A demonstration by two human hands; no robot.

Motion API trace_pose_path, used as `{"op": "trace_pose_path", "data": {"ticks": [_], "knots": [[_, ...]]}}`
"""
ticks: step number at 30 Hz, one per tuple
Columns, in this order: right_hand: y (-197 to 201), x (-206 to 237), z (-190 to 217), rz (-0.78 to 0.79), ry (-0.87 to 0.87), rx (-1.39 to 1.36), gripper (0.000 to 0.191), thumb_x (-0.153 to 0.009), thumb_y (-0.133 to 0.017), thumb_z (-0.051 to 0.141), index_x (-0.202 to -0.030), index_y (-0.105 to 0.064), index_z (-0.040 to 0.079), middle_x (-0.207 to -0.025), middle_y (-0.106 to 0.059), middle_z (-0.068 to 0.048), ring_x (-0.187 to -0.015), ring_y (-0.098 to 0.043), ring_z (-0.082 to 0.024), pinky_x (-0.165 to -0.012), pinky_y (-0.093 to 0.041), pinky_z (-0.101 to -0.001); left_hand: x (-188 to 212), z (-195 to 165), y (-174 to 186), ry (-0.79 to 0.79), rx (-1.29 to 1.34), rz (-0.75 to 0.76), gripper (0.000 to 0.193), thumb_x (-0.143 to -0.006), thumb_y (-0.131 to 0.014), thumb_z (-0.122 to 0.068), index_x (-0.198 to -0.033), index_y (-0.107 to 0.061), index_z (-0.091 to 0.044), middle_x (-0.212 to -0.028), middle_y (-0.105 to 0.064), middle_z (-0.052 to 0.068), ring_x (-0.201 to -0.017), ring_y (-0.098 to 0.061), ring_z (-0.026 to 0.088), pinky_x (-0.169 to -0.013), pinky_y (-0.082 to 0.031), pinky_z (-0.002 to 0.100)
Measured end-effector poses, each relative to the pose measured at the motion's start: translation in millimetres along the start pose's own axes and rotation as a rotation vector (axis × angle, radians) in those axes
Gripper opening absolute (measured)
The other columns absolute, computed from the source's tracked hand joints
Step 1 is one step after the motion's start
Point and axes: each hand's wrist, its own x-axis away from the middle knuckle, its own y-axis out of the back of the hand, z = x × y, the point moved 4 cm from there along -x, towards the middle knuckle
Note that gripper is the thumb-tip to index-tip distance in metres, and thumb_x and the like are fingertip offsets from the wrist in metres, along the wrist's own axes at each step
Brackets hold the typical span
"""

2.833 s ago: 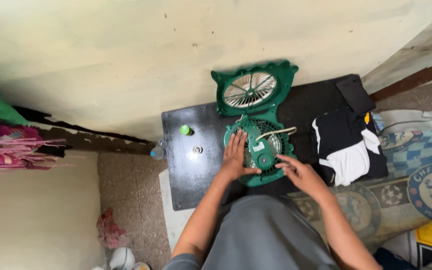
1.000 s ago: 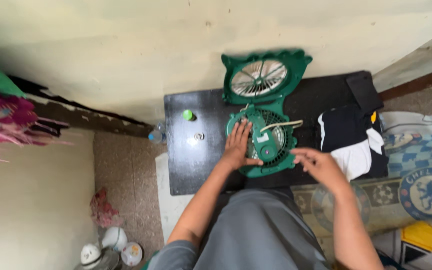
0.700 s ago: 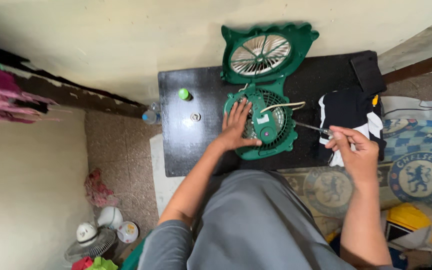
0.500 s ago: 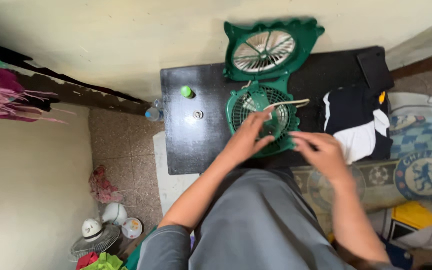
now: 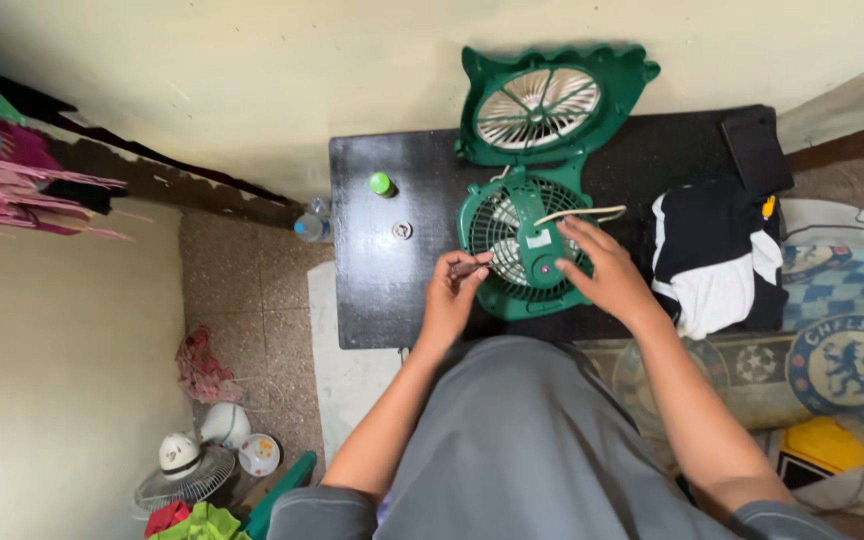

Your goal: The person works at a table on a small green desk fan that is already partially taken apart. They unscrew fasteners from the rear grille and motor housing by hand and with a screwdriver, then lift the front grille guard off the fan body at the end.

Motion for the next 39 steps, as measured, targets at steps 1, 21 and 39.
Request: {"op": "trace_pose_path", "data": {"ticks": [1,21,39], "knots": [[-6.4,-0.1,-4.8,0.023,0.013,0.016,0.054,-0.088,-0.075,0.016,-0.139,-0.06,0.005,-0.148,-0.055,-0.017,-0.132,-0.053,-0.04,-0.107,-0.043,-0.0454,-0.4,3.0,1.3,-0.023,-0.013,-0.018,0.022,-0.101,-0.062,0.004,-0.117,-0.048,-0.002,-0.13,-0.07,0.02,-0.12,-0.067,0.02,-0.103,-0.053,0.032],[-20.9,12.0,-27.8,0.005,-0.162,-0.155,0.049,-0.09,-0.073,0.009,-0.139,-0.064,0.011,-0.155,-0.053,-0.008,-0.141,-0.051,-0.029,-0.115,-0.042,-0.0404,-12.5,6.0,-1.6,-0.083,-0.163,-0.079,0.02,-0.105,-0.059,-0.001,-0.119,-0.046,-0.004,-0.124,-0.073,0.017,-0.111,-0.068,0.017,-0.099,-0.054,0.031],[-27.0,14.4,-32.4,-0.011,-0.149,-0.181,0.049,-0.091,-0.073,0.01,-0.139,-0.064,0.013,-0.154,-0.054,-0.007,-0.14,-0.052,-0.029,-0.115,-0.043,-0.0402,-30.5,1.4,-11.2,-0.061,-0.597,-0.116,0.031,-0.093,-0.077,-0.017,-0.114,-0.059,-0.005,-0.107,-0.068,0.01,-0.1,-0.066,0.024,-0.089,-0.052,0.037]]}}
